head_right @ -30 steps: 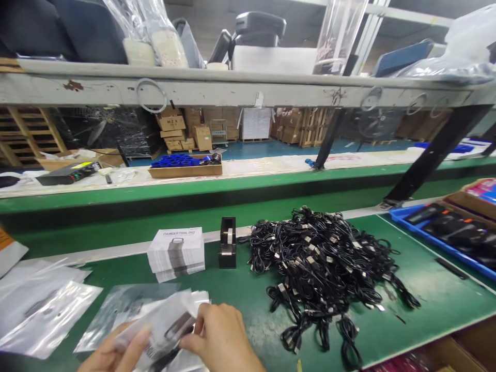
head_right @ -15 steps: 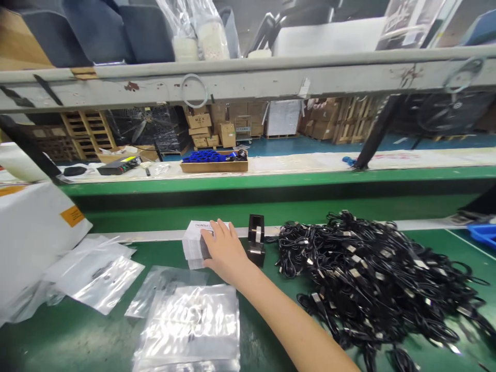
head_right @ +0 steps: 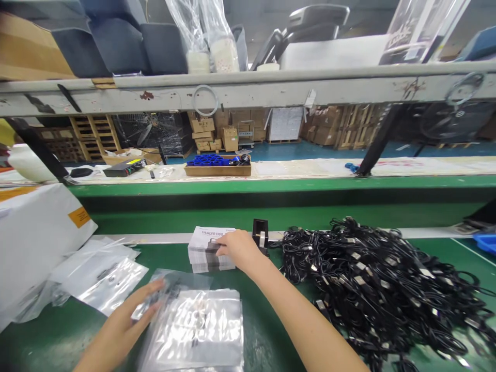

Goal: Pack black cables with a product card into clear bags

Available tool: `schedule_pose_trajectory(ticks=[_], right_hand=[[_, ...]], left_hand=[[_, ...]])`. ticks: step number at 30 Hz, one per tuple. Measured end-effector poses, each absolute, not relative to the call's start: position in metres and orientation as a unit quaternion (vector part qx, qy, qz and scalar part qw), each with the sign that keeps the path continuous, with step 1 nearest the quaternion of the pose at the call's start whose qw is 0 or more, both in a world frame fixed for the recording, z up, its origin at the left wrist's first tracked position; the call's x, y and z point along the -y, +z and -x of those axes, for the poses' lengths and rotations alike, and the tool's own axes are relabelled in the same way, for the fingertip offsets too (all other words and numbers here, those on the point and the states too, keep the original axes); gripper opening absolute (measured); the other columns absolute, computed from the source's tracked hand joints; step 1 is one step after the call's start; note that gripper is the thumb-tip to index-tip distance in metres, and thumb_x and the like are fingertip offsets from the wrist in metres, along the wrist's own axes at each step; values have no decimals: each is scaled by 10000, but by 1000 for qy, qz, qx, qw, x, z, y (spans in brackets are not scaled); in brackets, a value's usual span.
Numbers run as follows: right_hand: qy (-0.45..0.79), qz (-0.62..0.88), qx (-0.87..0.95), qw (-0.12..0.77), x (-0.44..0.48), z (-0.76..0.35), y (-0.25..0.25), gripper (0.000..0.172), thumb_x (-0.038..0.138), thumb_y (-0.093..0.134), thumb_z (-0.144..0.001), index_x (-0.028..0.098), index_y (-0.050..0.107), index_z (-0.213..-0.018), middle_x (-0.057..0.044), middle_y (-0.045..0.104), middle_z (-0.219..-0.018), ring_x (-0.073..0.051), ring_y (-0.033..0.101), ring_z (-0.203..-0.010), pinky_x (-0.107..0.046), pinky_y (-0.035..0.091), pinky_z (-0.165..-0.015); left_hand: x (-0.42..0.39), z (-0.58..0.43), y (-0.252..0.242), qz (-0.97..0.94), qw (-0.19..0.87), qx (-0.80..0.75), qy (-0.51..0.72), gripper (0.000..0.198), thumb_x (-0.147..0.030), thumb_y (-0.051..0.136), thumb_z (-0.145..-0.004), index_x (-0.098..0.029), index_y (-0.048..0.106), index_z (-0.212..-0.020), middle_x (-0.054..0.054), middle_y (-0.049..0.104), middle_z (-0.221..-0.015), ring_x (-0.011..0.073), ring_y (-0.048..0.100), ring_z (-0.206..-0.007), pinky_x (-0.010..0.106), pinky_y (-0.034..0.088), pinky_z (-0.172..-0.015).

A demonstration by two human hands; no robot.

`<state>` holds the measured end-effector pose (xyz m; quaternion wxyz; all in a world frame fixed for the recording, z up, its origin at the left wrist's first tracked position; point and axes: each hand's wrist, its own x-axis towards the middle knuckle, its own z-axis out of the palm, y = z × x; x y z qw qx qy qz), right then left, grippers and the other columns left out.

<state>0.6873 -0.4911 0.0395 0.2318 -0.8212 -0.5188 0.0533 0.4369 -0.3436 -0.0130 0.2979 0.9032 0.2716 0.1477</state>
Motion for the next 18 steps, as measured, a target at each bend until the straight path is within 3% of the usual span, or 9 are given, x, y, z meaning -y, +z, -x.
schedule_pose_trajectory(ticks=[3, 8, 13, 16, 18], right_hand=[[75, 817, 516, 247, 492, -694, 42, 190, 304, 657, -684, 300, 705, -868, -7, 717, -850, -260, 637, -834, -294, 443, -693], [90, 799, 534, 263, 491, -702, 42, 174, 300, 663, -672, 311, 711, -839, 7, 714, -868, -244, 632, -855, -279, 430, -717], [83, 785, 548, 276, 491, -708, 48, 136, 282, 657, -679, 298, 715, -801, 2, 722, -815, -227, 648, -790, -271, 446, -662], [55, 784, 545, 292, 498, -695, 52, 182, 199, 556, -764, 273, 707, -835, -21, 714, -870, -216, 643, -826, -332, 430, -803], [29, 769, 561, 304, 509, -675, 48, 256, 148, 484, -807, 269, 679, -919, -28, 688, -975, -208, 607, -946, -398, 316, -966]], left_hand=[[350, -464, -10, -914, 272, -271, 134, 416, -456, 436, -782, -223, 574, -1097, 57, 579, -1203, 239, 508, -1123, 380, 407, -935], [385, -479, -28, -939, 283, -178, 81, 359, -411, 442, -796, -245, 588, -1079, 58, 544, -1242, 235, 468, -1163, 433, 334, -995], [404, -483, -53, -924, 309, -164, 153, 261, -395, 502, -761, -282, 650, -944, 54, 606, -1164, 273, 492, -1135, 513, 262, -1015], [407, -483, -51, -861, 419, -204, 206, 348, -464, 575, -695, -295, 638, -992, 54, 597, -1177, 281, 470, -1155, 505, 235, -1028], [408, -482, -41, -738, 585, -254, 223, 499, -600, 527, -666, -281, 617, -1039, 67, 599, -1173, 281, 489, -1137, 478, 305, -998]])
